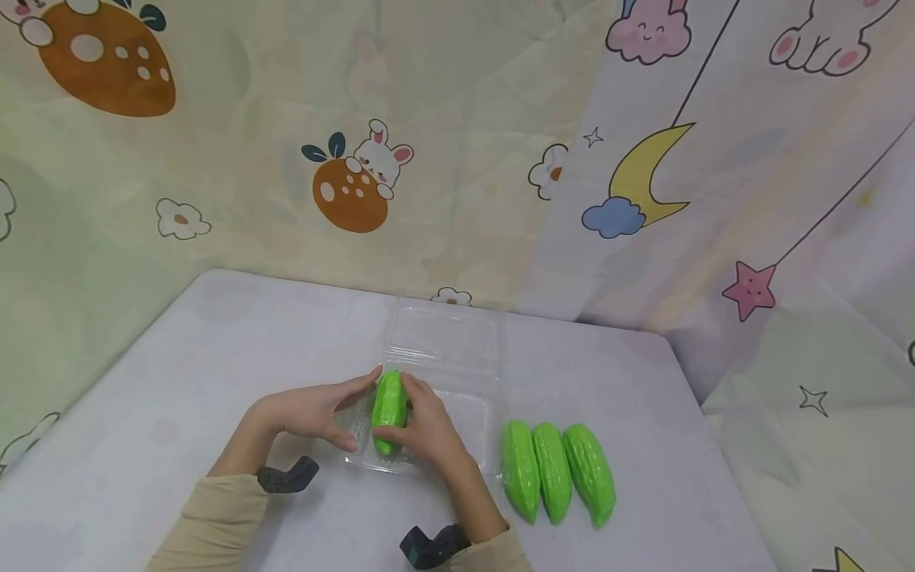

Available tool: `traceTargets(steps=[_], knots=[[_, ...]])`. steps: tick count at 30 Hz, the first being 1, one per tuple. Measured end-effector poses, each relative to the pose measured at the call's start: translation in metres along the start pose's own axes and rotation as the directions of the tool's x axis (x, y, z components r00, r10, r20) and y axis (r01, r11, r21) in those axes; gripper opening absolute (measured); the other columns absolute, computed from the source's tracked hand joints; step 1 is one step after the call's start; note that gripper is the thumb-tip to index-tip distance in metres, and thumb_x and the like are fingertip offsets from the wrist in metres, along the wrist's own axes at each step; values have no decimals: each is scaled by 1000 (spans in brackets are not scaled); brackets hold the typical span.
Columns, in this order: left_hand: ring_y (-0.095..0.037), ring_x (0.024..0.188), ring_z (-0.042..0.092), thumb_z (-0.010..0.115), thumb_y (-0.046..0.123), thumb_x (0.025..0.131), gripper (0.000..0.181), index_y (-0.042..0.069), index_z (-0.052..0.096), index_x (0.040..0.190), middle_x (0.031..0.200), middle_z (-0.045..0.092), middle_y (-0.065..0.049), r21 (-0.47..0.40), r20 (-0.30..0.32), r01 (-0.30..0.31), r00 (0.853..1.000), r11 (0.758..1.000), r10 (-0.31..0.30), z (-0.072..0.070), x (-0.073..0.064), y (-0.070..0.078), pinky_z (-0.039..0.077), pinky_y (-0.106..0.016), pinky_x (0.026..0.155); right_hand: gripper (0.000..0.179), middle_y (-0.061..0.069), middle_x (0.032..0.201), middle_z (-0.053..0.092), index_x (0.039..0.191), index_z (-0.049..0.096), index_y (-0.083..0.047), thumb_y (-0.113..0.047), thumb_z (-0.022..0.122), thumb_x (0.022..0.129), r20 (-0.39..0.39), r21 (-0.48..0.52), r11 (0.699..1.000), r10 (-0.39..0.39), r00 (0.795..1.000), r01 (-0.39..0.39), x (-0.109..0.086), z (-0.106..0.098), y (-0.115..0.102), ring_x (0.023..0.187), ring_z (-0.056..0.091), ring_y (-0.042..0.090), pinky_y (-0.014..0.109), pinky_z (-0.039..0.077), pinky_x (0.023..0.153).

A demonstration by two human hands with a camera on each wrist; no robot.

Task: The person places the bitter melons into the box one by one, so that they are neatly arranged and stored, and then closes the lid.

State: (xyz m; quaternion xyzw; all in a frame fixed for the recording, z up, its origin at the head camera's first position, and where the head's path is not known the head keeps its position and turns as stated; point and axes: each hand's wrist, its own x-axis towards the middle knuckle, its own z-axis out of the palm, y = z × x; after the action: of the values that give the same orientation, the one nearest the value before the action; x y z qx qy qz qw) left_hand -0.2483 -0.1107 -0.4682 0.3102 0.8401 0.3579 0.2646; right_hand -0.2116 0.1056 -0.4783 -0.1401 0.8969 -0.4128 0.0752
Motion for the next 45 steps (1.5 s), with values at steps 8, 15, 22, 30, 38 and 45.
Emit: traceTargets(steps=[8, 15, 22, 30, 38, 45], knots=[[-22, 148, 8, 80, 36, 74, 114, 9, 2, 154, 161, 7, -8, -18, 4, -32, 999, 999, 32, -2, -1, 2, 19, -49, 118, 94, 13, 150, 37, 148, 31, -8, -37, 80, 74, 5, -8, 1000, -3, 1000, 3, -1, 0, 0, 126, 51, 33, 43, 47, 100], [-23, 148, 9, 79, 37, 75, 113, 8, 3, 154, 161, 7, -7, -17, 5, -27, 1000, 999, 27, -2, -2, 3, 19, -49, 118, 90, 15, 153, 31, 149, 29, -5, -41, 75, 79, 29, -28, 1000, -3, 1000, 3, -1, -2, 0, 126, 51, 32, 44, 45, 102], [-21, 148, 9, 79, 39, 75, 113, 10, 3, 154, 161, 6, -5, -12, 2, -26, 1000, 1000, 26, -2, -1, 3, 19, -48, 118, 84, 11, 156, 26, 150, 28, -8, -34, 72, 83, 85, 25, 999, 22, 996, -24, -1, -9, 1, 130, 47, 33, 44, 45, 102], [-24, 148, 10, 78, 40, 75, 112, 10, 4, 154, 161, 7, -6, -7, 2, -10, 1000, 1000, 10, -3, -2, 4, 20, -51, 117, 87, 5, 158, 22, 150, 27, -10, -27, 76, 80, 112, 73, 997, 24, 993, -32, -1, -12, 3, 133, 44, 31, 44, 41, 106], [-24, 148, 11, 79, 41, 75, 112, 12, 5, 154, 161, 8, -4, 7, -2, 18, 1000, 1000, -18, -2, -3, 5, 22, -50, 117, 89, 5, 158, 23, 150, 29, -11, -29, 78, 78, 92, 45, 998, 37, 995, -41, 0, -10, 3, 133, 44, 30, 45, 40, 106], [-24, 148, 11, 79, 42, 74, 112, 14, 5, 154, 161, 7, -3, 7, -3, 21, 1000, 1000, -21, -2, -2, 4, 22, -50, 116, 89, 5, 157, 25, 149, 31, -10, -30, 79, 77, 78, 9, 999, 39, 996, -39, 0, -11, 2, 133, 44, 29, 46, 38, 108]])
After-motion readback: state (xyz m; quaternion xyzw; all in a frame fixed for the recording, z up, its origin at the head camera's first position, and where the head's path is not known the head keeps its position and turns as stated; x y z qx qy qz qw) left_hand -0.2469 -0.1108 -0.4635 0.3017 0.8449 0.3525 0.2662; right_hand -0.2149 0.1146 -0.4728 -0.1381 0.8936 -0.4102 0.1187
